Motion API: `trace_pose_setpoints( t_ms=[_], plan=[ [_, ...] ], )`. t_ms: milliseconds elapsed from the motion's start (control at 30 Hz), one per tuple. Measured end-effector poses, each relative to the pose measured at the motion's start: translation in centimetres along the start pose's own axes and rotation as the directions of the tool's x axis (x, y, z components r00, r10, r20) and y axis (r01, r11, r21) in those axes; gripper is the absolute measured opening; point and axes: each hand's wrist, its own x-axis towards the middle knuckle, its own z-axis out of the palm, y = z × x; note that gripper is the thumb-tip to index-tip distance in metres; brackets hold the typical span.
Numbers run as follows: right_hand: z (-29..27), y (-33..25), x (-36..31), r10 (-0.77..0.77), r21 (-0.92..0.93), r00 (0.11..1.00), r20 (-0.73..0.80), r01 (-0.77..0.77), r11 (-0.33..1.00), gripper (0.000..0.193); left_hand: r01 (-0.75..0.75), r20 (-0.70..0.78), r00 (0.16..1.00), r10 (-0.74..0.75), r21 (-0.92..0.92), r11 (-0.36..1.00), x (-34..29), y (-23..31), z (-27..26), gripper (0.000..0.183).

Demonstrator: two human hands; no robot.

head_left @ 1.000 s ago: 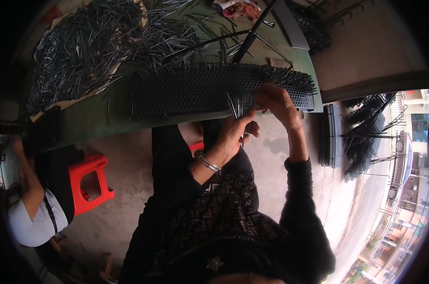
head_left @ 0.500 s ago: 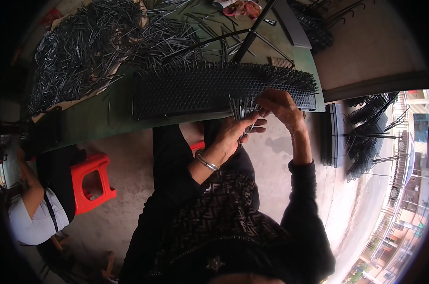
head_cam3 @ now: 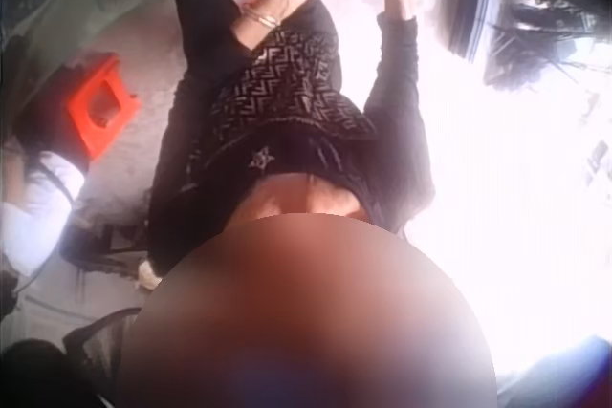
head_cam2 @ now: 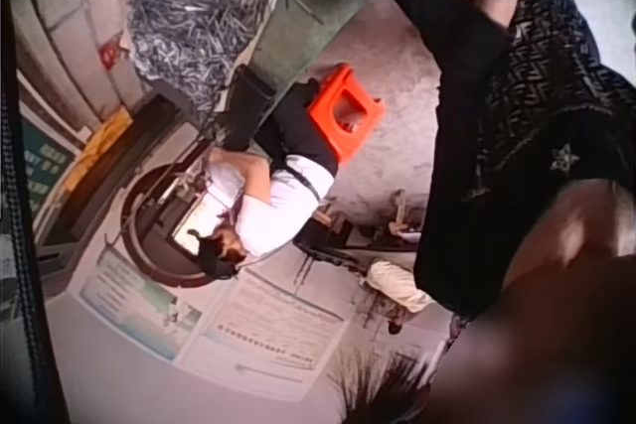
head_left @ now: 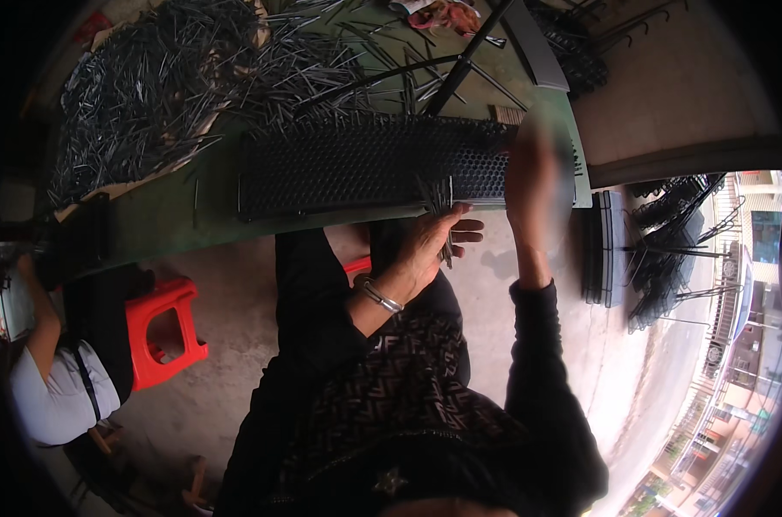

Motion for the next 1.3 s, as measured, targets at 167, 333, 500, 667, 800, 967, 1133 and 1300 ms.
trace_pose_setpoints(
  t_ms=[167, 333, 500, 667, 800, 967, 1133, 1300],
  plan=[
    [0.3, 0.0, 0.2, -0.043, -0.068, 0.999, 0.013, 0.043, 0.997, 0.008, -0.026, 0.009, 1.000, 0.027, -0.101, 0.995, 0.9, -0.9, -0.8, 0.028],
    [0.3, -0.3, 0.0, -0.098, -0.093, 0.995, 0.000, 0.098, 0.991, 0.004, -0.047, 0.037, 0.998, 0.052, -0.131, 0.990, 1.0, -1.0, -0.8, 0.026],
    [0.1, 0.0, 0.1, -0.107, -0.124, 0.993, 0.046, 0.112, 0.986, 0.009, -0.040, -0.041, 0.999, 0.033, -0.165, 0.985, 1.0, -1.1, -0.6, 0.025],
    [0.2, 1.1, -0.1, -0.019, -0.081, 0.988, 0.156, 0.032, 0.996, 0.010, -0.051, -0.019, 0.999, 0.048, -0.178, 0.983, 1.0, -1.2, -0.6, 0.025],
    [0.4, 0.8, -0.2, 0.045, -0.103, 0.982, 0.182, -0.027, 0.994, 0.011, -0.030, -0.060, 0.998, 0.022, -0.131, 0.991, 0.4, -0.5, -0.2, 0.023],
    [1.0, -0.3, 0.0, -0.062, -0.347, 0.992, 0.114, 0.099, 0.933, 0.012, 0.026, -0.072, 0.997, -0.034, -0.104, 0.994, 0.3, -0.5, -0.5, 0.026],
    [1.0, 1.1, 0.0, -0.063, -0.446, 0.985, 0.161, 0.129, 0.886, 0.018, -0.017, -0.031, 0.999, 0.014, -0.122, 0.992, 0.4, -1.0, -0.8, 0.029],
    [1.0, 0.5, -0.5, -0.098, -0.524, 0.975, 0.200, 0.191, 0.830, 0.023, -0.039, 0.011, 0.999, 0.040, -0.090, 0.995, 0.2, -0.4, -0.7, 0.030]
  ],
)
